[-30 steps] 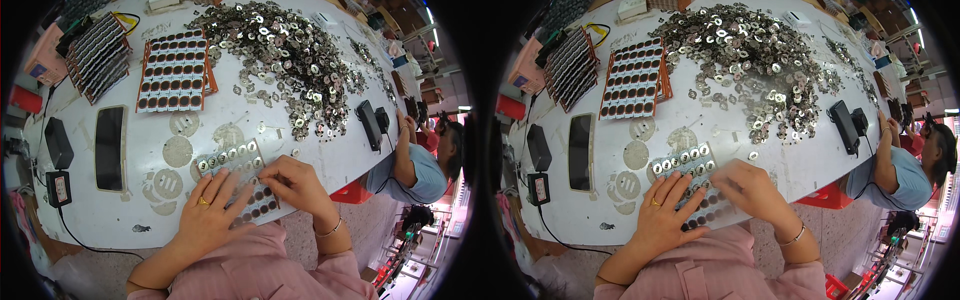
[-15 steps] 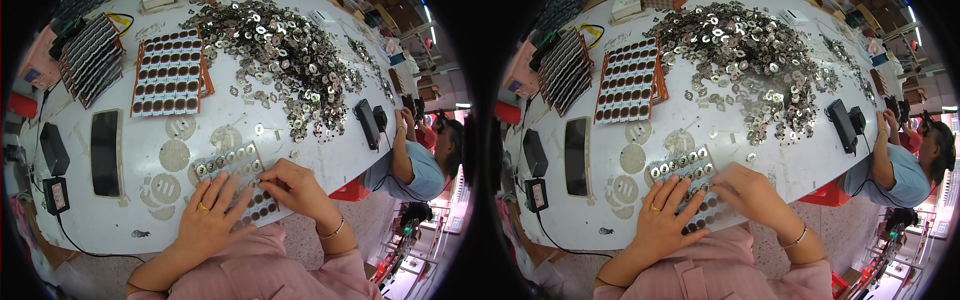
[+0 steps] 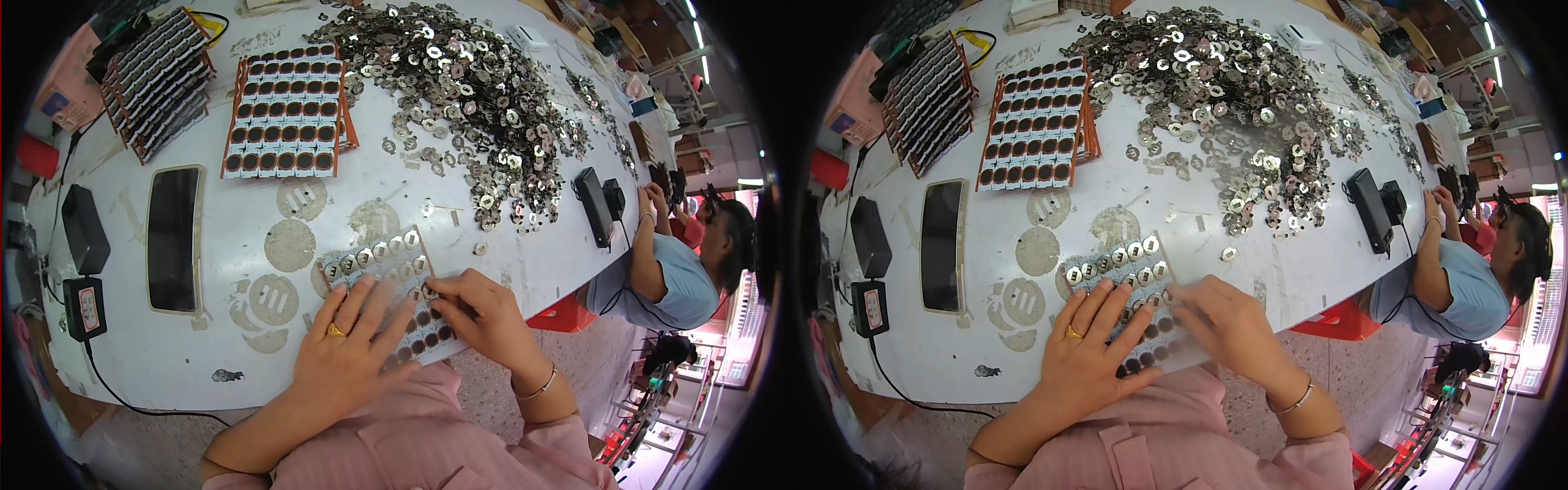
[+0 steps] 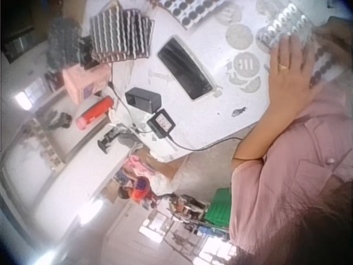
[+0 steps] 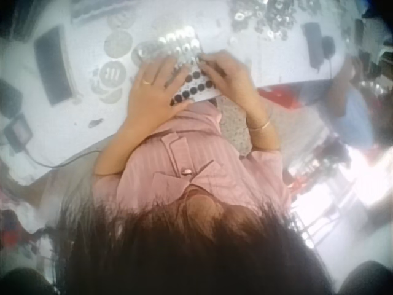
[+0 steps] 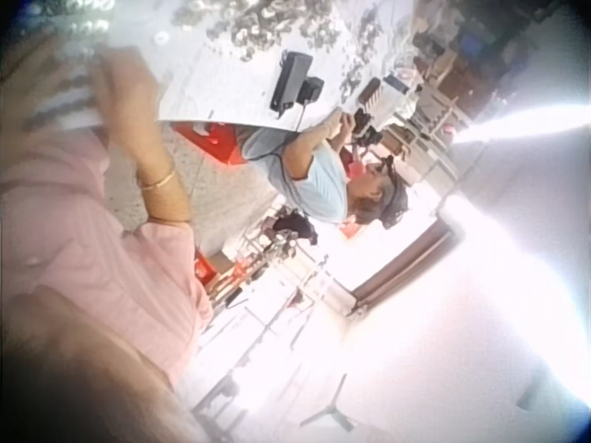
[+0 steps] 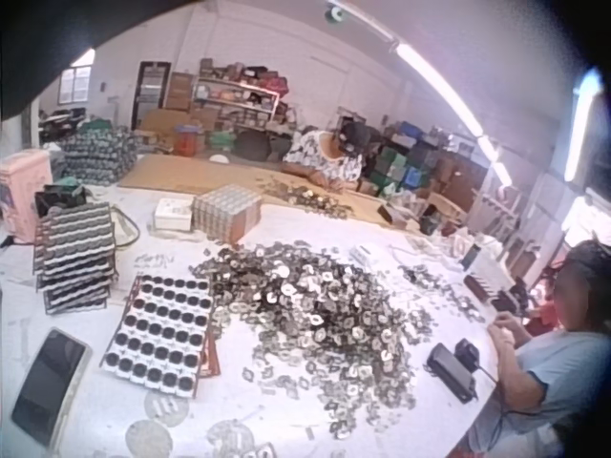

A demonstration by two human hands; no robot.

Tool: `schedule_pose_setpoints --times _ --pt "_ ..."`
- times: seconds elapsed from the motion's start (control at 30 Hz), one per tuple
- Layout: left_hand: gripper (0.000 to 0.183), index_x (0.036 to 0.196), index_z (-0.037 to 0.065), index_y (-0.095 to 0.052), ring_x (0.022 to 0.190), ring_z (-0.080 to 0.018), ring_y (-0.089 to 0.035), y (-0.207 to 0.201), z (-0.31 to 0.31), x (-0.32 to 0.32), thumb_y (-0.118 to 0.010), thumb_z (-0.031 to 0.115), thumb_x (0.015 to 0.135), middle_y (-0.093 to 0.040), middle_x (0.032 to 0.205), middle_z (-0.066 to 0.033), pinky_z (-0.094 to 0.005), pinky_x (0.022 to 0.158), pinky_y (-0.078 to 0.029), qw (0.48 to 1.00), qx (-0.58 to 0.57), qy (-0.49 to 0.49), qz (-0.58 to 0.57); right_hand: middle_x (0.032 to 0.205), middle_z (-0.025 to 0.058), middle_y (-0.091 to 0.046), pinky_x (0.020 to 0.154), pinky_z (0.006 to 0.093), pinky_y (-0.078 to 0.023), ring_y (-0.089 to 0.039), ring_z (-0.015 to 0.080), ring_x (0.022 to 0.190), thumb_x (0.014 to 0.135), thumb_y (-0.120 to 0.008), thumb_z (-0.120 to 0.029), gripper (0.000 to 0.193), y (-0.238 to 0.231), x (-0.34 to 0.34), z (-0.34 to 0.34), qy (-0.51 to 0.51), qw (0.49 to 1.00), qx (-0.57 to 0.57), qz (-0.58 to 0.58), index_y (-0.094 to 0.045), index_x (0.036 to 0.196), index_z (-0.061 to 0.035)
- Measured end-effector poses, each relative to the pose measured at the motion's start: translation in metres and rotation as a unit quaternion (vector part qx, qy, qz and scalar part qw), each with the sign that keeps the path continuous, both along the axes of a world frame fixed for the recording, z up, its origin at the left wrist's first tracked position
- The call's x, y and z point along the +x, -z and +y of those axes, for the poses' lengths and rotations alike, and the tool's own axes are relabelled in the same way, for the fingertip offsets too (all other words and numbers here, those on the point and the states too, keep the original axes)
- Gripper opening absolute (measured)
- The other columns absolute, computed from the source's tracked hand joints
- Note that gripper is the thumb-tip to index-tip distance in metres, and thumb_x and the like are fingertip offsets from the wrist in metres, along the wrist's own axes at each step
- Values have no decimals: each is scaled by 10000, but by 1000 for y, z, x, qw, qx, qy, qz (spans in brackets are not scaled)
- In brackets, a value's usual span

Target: The person assembles small metal and plastic components into a tray by hand.

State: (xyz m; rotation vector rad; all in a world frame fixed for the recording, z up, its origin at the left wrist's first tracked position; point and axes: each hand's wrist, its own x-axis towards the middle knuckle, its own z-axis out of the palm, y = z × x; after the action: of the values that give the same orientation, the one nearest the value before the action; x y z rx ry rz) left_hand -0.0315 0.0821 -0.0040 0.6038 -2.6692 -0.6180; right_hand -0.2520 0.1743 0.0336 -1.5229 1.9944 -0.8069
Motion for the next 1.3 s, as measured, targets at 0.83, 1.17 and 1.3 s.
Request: schedule_pose_setpoints --times 0.83,1.17,1.3 --pt "738 1460 160 -633 1511 -374 -404 -1 -3 -9 -804 546 856 -504 1556 -179 -547 1246 -311 999 23 -28 12 1080 87 -752 845 290 -602 -733 162 950 1017 -652 17 239 4 -33 -59 13 945 -42 -325 -687 1254 13" --pt "863 1448 73 -616 1526 -374 -383 -16 -11 23 -843 585 792 -495 1567 -178 -596 1250 -272 998 8 -56 -18 1097 72 -723 799 290 -585 -695 139 939 996 -685 6 233 10 -5 -11 11 824 -26 -566 -747 1220 -6" --pt "977 1487 71 -580 1551 -357 -361 -14 -15 36 -870 623 735 -472 1597 -165 -621 1269 -188 997 15 -58 -54 1034 100 -729 776 308 -629 -739 180 892 994 -695 -2 258 6 10 -15 57 765 19 -641 -704 1251 -2"
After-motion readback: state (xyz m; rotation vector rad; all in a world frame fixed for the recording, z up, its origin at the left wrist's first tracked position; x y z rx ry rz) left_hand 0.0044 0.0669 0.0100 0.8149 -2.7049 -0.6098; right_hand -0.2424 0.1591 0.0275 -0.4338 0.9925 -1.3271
